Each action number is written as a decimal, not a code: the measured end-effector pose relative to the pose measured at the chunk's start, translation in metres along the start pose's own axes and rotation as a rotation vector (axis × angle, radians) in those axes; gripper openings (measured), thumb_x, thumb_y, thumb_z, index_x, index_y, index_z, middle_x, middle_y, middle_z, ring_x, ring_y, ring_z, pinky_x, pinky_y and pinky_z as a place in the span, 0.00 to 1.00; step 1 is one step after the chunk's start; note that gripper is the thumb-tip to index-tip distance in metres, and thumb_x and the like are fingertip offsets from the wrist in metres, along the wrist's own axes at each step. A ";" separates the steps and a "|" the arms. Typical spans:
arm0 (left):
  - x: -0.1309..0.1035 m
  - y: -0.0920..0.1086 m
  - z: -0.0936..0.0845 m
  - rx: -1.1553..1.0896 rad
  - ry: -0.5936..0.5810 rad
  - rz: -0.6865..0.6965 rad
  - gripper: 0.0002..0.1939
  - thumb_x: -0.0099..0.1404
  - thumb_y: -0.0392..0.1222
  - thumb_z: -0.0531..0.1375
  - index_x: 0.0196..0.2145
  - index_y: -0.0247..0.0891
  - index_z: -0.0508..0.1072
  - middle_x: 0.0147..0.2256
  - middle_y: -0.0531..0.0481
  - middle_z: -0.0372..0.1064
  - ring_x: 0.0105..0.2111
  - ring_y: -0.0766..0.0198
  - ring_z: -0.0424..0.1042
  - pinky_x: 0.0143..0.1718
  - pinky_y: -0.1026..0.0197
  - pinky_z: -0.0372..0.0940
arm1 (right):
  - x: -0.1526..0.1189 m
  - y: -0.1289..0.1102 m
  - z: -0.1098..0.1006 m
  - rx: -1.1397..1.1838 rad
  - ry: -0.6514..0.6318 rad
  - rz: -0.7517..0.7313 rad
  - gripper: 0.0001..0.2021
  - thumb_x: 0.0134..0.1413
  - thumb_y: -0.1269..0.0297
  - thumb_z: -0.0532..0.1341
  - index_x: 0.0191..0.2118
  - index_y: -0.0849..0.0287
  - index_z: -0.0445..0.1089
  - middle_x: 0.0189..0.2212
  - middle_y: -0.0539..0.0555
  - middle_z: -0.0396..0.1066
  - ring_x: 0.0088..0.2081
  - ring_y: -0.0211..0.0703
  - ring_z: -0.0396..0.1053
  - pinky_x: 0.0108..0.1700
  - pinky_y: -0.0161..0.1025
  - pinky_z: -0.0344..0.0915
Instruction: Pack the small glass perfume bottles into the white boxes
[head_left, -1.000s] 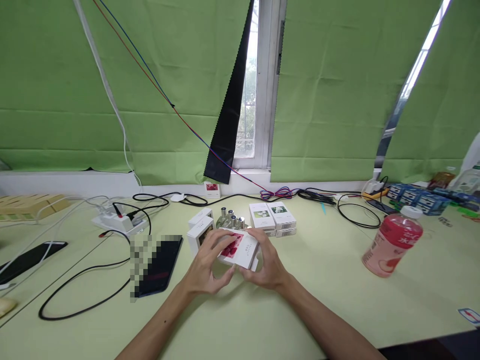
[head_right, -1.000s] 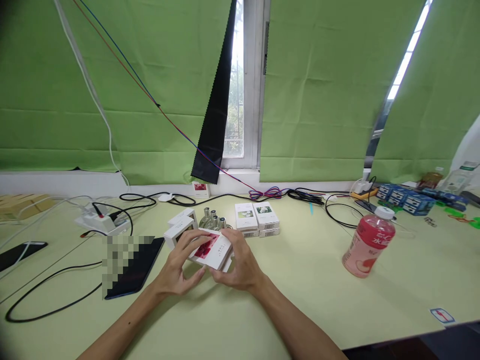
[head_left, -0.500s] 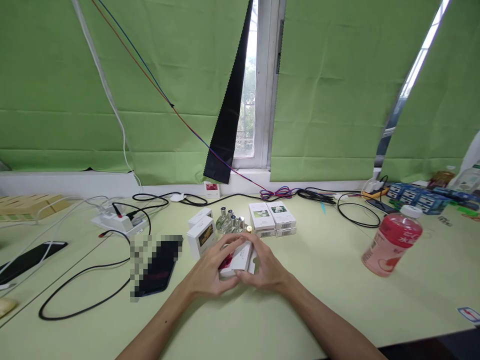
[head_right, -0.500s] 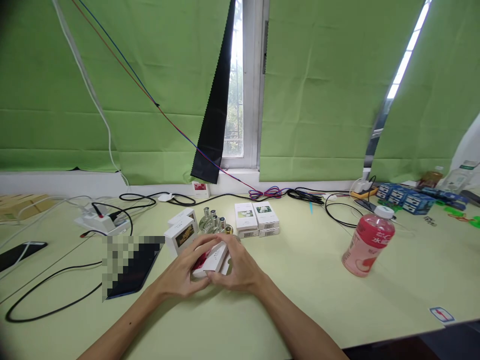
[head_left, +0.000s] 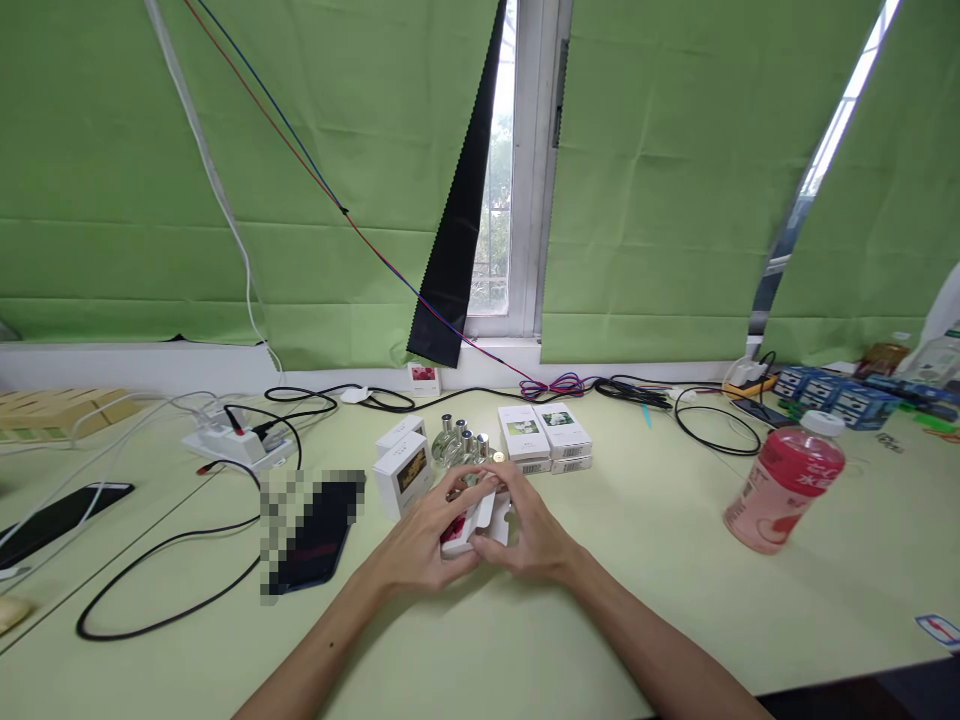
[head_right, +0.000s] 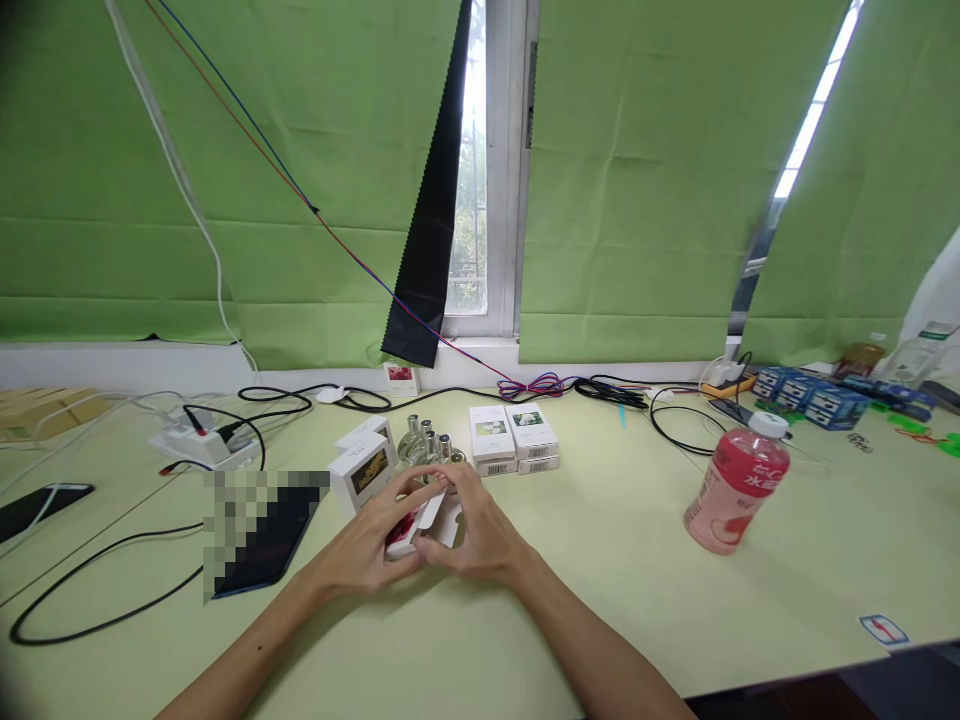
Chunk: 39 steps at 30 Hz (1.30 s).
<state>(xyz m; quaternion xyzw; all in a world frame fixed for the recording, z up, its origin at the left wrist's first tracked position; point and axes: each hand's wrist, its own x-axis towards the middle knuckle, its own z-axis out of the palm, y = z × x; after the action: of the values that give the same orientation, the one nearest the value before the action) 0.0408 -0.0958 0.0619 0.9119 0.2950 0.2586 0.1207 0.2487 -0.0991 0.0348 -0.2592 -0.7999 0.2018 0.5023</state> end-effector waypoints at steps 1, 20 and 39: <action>0.000 0.000 0.000 -0.003 0.000 0.000 0.41 0.63 0.38 0.59 0.69 0.58 0.50 0.66 0.45 0.51 0.54 0.51 0.68 0.54 0.46 0.67 | 0.000 0.001 0.000 -0.005 0.006 0.001 0.36 0.51 0.61 0.66 0.64 0.53 0.54 0.57 0.60 0.63 0.56 0.54 0.64 0.58 0.52 0.65; 0.002 0.004 0.001 -0.047 0.086 -0.070 0.31 0.60 0.41 0.61 0.60 0.45 0.57 0.54 0.44 0.68 0.44 0.54 0.73 0.44 0.53 0.70 | -0.003 0.007 0.002 -0.011 0.021 0.028 0.36 0.51 0.60 0.66 0.64 0.53 0.53 0.54 0.59 0.63 0.53 0.52 0.66 0.56 0.50 0.66; 0.001 -0.001 0.005 -0.050 0.173 -0.129 0.17 0.64 0.47 0.62 0.46 0.43 0.62 0.57 0.40 0.59 0.54 0.50 0.68 0.49 0.50 0.68 | -0.002 0.001 0.000 -0.007 0.058 0.008 0.30 0.53 0.61 0.64 0.61 0.55 0.57 0.49 0.58 0.67 0.48 0.50 0.68 0.50 0.47 0.68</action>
<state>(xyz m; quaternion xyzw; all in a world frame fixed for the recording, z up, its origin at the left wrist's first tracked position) 0.0436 -0.0946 0.0575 0.8618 0.3560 0.3355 0.1341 0.2497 -0.0990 0.0327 -0.2699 -0.7848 0.1934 0.5233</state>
